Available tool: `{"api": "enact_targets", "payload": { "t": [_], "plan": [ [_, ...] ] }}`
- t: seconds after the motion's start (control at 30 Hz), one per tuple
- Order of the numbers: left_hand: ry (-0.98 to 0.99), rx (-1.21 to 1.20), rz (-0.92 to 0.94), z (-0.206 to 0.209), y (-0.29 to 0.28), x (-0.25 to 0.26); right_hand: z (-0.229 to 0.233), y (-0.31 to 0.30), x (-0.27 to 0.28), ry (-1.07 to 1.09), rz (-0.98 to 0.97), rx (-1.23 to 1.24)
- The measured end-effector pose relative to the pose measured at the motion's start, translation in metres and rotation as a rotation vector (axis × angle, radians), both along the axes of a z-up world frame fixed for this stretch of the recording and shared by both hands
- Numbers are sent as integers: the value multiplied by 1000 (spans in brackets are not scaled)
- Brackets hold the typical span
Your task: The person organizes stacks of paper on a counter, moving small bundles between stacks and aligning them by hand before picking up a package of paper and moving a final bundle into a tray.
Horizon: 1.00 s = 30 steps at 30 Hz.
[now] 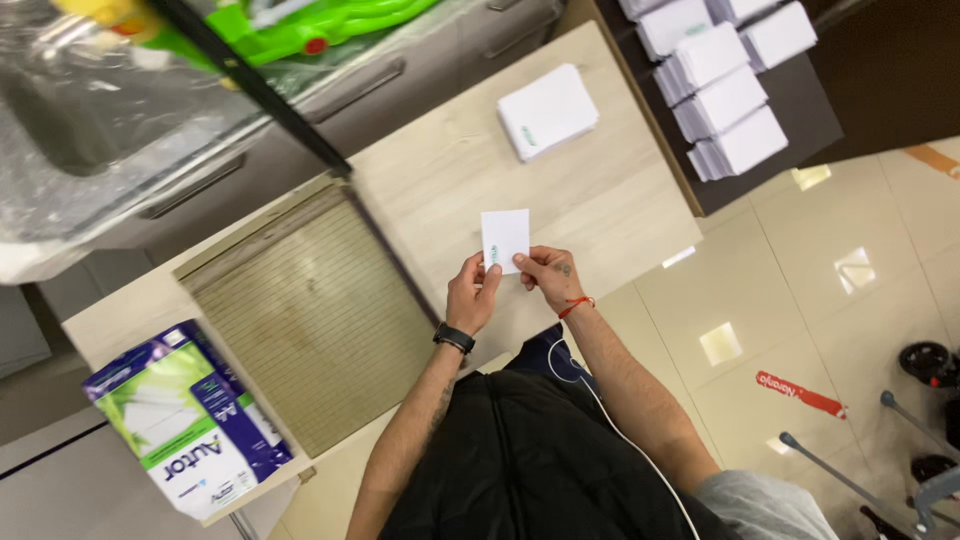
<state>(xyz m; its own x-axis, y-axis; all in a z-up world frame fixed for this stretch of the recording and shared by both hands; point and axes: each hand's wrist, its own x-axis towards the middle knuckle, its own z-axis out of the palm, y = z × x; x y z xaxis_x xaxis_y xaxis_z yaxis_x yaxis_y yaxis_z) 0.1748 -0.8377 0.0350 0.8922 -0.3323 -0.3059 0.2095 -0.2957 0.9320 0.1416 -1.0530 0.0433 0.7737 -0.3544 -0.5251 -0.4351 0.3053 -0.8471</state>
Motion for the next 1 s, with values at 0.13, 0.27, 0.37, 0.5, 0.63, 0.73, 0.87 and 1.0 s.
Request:
{"api": "enact_targets", "payload": {
  "t": [0.13, 0.27, 0.37, 0.5, 0.63, 0.73, 0.87, 1.0],
  "plan": [
    [17, 105, 0, -11, -87, -12, -10, -65, -27, 18, -6, 39],
    [149, 101, 8, 10, -173, -14, 3, -159, -40, 49, 63, 28],
    [75, 88, -105, 3, -222, -8, 0, -235, -40, 63, 60, 15],
    [59, 153, -218, 5, -274, 5, 7, -312, -20, 56, 55, 15],
    [-8, 154, -188, 40, -306, 30, 30, -367, 26, -17, 60, -35],
    [-10, 204, -159, 31, -307, 41, 24, -421, 80, -32, -72, -84],
    [53, 413, -241, 6, -279, 42, -4, -491, 178, -21, -180, -132],
    [190, 635, -361, -10, -249, 28, -38, -529, 266, 15, -353, -117]
  ]
}}
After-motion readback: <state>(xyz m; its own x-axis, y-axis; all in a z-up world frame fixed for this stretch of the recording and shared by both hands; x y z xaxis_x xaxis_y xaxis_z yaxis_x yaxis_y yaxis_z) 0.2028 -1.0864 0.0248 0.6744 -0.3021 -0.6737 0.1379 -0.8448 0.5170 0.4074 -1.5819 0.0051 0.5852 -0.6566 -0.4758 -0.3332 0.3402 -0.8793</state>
